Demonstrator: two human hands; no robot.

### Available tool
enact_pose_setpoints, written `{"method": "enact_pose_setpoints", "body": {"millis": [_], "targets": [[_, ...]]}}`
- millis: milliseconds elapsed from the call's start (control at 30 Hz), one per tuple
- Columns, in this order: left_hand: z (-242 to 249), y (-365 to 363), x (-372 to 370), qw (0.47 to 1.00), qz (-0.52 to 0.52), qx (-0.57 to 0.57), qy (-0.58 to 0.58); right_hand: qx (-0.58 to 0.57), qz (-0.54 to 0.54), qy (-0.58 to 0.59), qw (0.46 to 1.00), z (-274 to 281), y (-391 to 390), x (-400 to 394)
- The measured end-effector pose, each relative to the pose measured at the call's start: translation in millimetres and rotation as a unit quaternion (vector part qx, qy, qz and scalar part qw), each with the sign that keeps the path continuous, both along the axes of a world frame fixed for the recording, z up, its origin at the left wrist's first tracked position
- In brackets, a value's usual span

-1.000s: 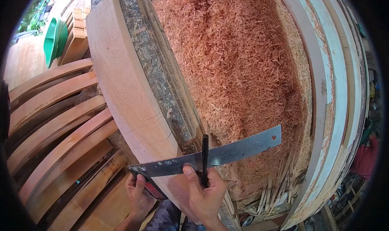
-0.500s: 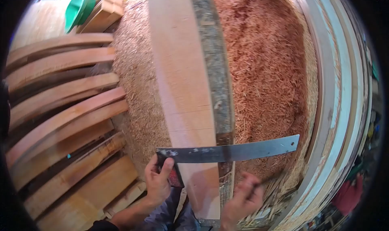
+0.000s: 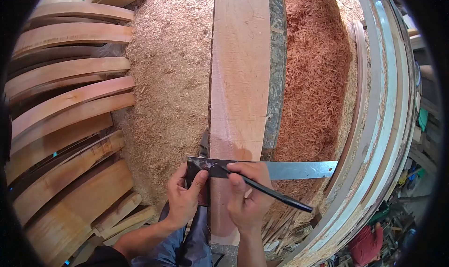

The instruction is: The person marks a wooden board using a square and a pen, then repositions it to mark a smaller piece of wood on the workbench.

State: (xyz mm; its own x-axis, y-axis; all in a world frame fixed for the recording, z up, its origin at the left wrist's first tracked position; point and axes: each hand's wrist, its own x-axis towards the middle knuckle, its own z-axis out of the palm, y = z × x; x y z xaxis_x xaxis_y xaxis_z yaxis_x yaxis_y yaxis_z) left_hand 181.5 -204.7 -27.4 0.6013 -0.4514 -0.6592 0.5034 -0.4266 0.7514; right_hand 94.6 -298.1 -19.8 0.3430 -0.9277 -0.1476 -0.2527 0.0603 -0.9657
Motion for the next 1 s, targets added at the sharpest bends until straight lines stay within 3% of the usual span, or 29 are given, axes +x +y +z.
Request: {"method": "enact_pose_setpoints", "body": {"millis": [100, 600, 733, 1000], "targets": [[-1, 0, -1, 1.000, 0.015, -0.011, 0.001, -0.039, 0.057, 0.071, 0.995, 0, 0, 8], [0, 0, -2, 1.000, 0.018, -0.005, 0.013, -0.096, 0.099, 0.120, 0.983, 2, -8, 15], [2, 0, 0, 0.999, 0.013, 0.002, 0.034, -0.109, 0.093, 0.137, 0.980, 2, -14, 2], [2, 2, -1, 1.000, 0.000, 0.015, 0.003, -0.099, -0.034, 0.170, 0.980, -3, -39, -44]]}}
